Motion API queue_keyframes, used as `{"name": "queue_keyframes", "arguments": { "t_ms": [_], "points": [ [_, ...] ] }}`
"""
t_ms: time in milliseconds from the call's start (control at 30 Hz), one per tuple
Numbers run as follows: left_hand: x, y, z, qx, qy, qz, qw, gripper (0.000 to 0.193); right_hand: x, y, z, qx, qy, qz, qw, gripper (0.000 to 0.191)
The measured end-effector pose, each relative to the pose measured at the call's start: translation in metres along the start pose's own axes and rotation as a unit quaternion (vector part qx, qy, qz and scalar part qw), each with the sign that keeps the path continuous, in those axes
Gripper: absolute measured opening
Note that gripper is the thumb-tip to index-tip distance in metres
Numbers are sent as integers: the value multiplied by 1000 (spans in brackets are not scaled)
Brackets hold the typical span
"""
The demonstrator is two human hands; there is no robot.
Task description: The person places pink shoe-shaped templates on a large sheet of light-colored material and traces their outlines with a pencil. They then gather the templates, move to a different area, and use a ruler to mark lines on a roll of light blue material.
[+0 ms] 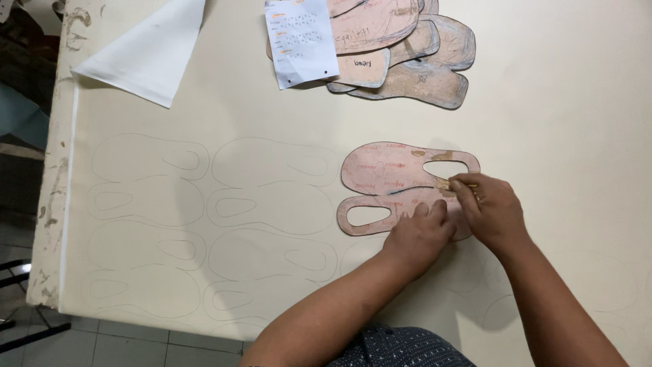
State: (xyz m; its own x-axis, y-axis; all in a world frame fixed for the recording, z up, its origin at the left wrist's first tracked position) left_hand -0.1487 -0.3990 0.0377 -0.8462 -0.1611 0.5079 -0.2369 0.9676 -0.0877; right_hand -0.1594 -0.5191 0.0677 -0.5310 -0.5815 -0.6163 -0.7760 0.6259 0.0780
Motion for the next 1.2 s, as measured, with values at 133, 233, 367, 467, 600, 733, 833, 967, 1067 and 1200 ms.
{"name": "queue_keyframes", "arguments": {
  "t_ms": [133, 233, 367, 467, 600, 733, 833, 967, 1067, 1200],
  "points": [
    [-12, -3, -1, 29, 26, -36, 999, 40, 27, -8, -5, 57, -42, 40, 997, 23],
    [-19, -4, 13, -44, 20, -64, 997, 50, 45, -12, 0, 70, -38, 69, 994, 24],
    [-18, -4, 12, -72, 4, -66, 995, 52, 54, -16, 4, 72, -20, 66, 995, 25],
    [-18, -5, 11, -95, -7, -65, 993, 55, 56, -16, 5, 76, 7, 59, 995, 26],
    [-18, -6, 13, -109, -17, -63, 992, 57, 39, -5, -4, 123, 137, -36, 982, 24],
    [-17, -7, 13, -87, -12, -60, 994, 55, 45, 0, 0, 60, 136, 24, 989, 27],
    [-17, -11, 19, -104, -37, -56, 992, 57, 32, -3, 4, 35, 117, 4, 992, 26],
    [-21, -15, 20, -73, 11, -75, 994, 53, 14, -16, 21, -7, 79, 4, 997, 26],
    [-22, -14, 17, -39, 48, -89, 994, 54, -7, -25, 30, -10, 25, -45, 999, 26],
    [-19, -13, 15, -34, 49, -90, 994, 54, -17, -38, 32, -15, 26, -73, 997, 26]
  ]
}}
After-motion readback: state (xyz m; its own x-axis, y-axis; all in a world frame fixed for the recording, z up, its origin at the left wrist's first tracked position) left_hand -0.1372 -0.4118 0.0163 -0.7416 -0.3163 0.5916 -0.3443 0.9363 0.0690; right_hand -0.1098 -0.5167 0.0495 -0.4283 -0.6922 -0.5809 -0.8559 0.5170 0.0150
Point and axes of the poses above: each hand's wrist, its own y-axis away from the middle knuckle, its own z-axis out of the palm, x = y × z, the point moved 9 cm from there along -y, towards the middle knuckle, and after that the axes turned 8 degrees about z, right-handed, at the moved point
